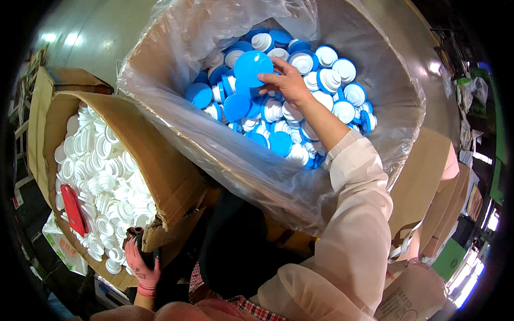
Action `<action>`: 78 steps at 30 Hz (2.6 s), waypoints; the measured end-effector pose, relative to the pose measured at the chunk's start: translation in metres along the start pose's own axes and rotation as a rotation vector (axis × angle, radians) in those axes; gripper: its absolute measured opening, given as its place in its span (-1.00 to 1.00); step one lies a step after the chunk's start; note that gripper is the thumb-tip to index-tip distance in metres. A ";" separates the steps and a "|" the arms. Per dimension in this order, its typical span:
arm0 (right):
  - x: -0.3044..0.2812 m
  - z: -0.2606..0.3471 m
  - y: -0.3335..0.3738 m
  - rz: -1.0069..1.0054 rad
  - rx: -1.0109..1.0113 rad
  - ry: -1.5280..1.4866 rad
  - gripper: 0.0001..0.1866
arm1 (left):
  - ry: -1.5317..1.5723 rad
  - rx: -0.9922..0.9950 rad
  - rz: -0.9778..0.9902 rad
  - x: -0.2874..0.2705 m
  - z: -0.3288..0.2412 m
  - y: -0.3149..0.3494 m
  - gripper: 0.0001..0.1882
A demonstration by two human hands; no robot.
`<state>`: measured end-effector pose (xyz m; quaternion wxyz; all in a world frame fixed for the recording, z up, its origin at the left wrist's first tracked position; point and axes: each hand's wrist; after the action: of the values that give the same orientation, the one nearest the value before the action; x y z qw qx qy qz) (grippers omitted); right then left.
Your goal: The person repeatedly picks up white plastic containers and blue lids, wipes the containers with a cloth, and screws the lids onto the containers. The person then places the assembled units into a nearby box.
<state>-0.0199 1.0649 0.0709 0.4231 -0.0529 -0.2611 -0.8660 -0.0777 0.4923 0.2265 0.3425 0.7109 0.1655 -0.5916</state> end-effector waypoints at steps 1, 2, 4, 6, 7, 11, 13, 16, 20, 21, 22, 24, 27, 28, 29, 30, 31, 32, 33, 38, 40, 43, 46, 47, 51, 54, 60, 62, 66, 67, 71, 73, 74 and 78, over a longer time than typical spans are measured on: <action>-0.002 -0.004 -0.008 -0.018 -0.015 0.035 -0.30 | 0.003 -0.001 0.000 0.000 0.000 0.000 -0.23; -0.005 -0.008 -0.016 -0.037 -0.029 0.071 -0.30 | 0.008 -0.004 -0.007 0.000 -0.001 0.000 -0.23; -0.011 -0.017 -0.040 -0.146 -0.023 0.157 -0.33 | -0.003 -0.015 -0.006 0.000 -0.002 -0.001 -0.24; -0.017 -0.024 -0.065 -0.259 0.003 0.186 -0.38 | -0.003 -0.024 -0.007 0.000 -0.003 -0.002 -0.26; -0.020 -0.027 -0.076 -0.255 -0.015 0.179 -0.37 | 0.003 -0.029 0.000 -0.001 -0.003 -0.002 -0.26; -0.031 -0.028 -0.083 -0.197 -0.205 0.468 -0.35 | -0.004 -0.014 -0.010 -0.001 -0.003 -0.002 -0.28; -0.036 -0.021 -0.060 -0.234 -0.397 0.906 -0.47 | 0.019 -0.016 0.001 0.000 -0.003 -0.001 -0.27; -0.048 -0.011 0.014 0.090 -0.556 1.096 -0.74 | -0.004 -0.018 -0.016 0.001 -0.002 0.001 -0.30; -0.058 -0.025 0.113 0.815 -0.210 1.616 -0.74 | 0.009 -0.041 0.045 0.001 -0.002 0.001 -0.25; -0.061 -0.033 0.129 0.808 -0.312 1.817 -0.72 | 0.010 -0.034 0.041 0.000 -0.002 0.000 -0.25; -0.064 -0.041 0.141 0.782 -0.510 1.962 -0.71 | 0.000 -0.022 0.022 0.000 -0.002 0.000 -0.25; -0.075 -0.052 0.149 0.767 -0.703 2.208 -0.68 | 0.003 -0.030 0.018 -0.002 -0.003 -0.001 -0.28; -0.086 -0.063 0.144 0.790 -0.726 2.411 -0.72 | -0.007 -0.023 0.013 -0.004 -0.004 -0.001 -0.32; -0.086 -0.064 0.142 0.780 -0.666 2.337 -0.75 | -0.005 -0.020 0.014 -0.004 -0.004 -0.002 -0.33; -0.086 -0.062 0.140 0.759 -0.629 2.256 -0.77 | -0.011 -0.023 0.014 -0.004 -0.004 -0.002 -0.33; -0.083 -0.059 0.138 0.759 -0.536 2.194 -0.80 | 0.000 -0.015 0.014 -0.004 -0.004 -0.002 -0.33; -0.078 -0.053 0.139 0.729 -0.539 2.110 -0.87 | 0.003 -0.016 0.016 -0.004 -0.003 -0.003 -0.33; -0.072 -0.047 0.140 0.688 -0.684 2.021 -0.86 | 0.007 -0.012 0.014 -0.003 -0.003 -0.002 -0.33; -0.067 -0.037 0.144 0.679 -0.728 1.964 -0.84 | 0.000 -0.005 -0.003 -0.002 -0.002 -0.002 -0.32; -0.044 0.016 0.157 0.496 -1.158 1.709 -0.69 | -0.018 0.008 -0.025 0.000 -0.001 -0.002 -0.32; -0.034 0.027 0.161 0.427 -1.312 1.686 -0.63 | 0.003 -0.020 0.018 0.000 -0.001 -0.002 -0.31; -0.020 0.035 0.168 0.361 -1.410 1.666 -0.60 | -0.007 -0.007 0.029 0.000 -0.001 -0.001 -0.30; -0.010 0.043 0.169 0.295 -1.455 1.678 -0.61 | -0.031 -0.007 0.011 0.001 -0.001 -0.001 -0.30; -0.009 0.047 0.169 0.263 -1.479 1.675 -0.62 | -0.042 -0.007 0.003 0.001 -0.001 0.000 -0.30; -0.002 0.056 0.156 0.092 -1.709 1.604 -0.73 | -0.036 -0.018 0.025 0.001 -0.002 -0.001 -0.30; 0.005 0.060 0.153 0.082 -1.784 1.567 -0.77 | -0.037 0.014 -0.010 0.000 -0.002 -0.001 -0.31; 0.016 0.028 0.140 0.203 -1.019 1.271 -0.51 | -0.039 0.006 0.005 0.001 -0.001 0.000 -0.33; 0.014 -0.001 0.131 0.194 -0.446 1.107 -0.40 | -0.048 0.018 -0.016 0.001 -0.001 -0.001 -0.34; -0.001 -0.059 0.102 0.260 -0.456 1.325 -0.37 | -0.039 0.034 -0.032 -0.001 -0.003 -0.003 -0.35; -0.003 -0.069 0.100 0.221 -0.337 1.344 -0.37 | -0.045 0.004 -0.002 -0.002 -0.004 -0.004 -0.34; -0.001 -0.082 0.095 0.141 -0.473 1.336 -0.38 | -0.035 0.001 0.001 -0.005 -0.007 -0.006 -0.32; -0.003 -0.075 0.101 0.171 -0.578 1.360 -0.42 | -0.022 0.012 -0.011 -0.005 -0.007 -0.006 -0.32; -0.007 -0.070 0.107 0.189 -0.635 1.375 -0.44 | -0.013 0.037 -0.045 -0.005 -0.008 -0.005 -0.32; -0.061 -0.038 0.118 -0.131 -0.574 1.572 -0.35 | -0.025 0.016 -0.018 -0.004 -0.007 -0.005 -0.27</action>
<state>0.1137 1.0300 0.0672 0.4007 0.4758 0.3377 -0.7064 -0.0765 0.5011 0.2296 0.3335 0.7048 0.1628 -0.6046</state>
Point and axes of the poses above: each hand's wrist, its own y-axis away from the middle knuckle, its own x-axis out of the palm, z = x × y, and after that the axes turned 9 degrees about -y, right-handed
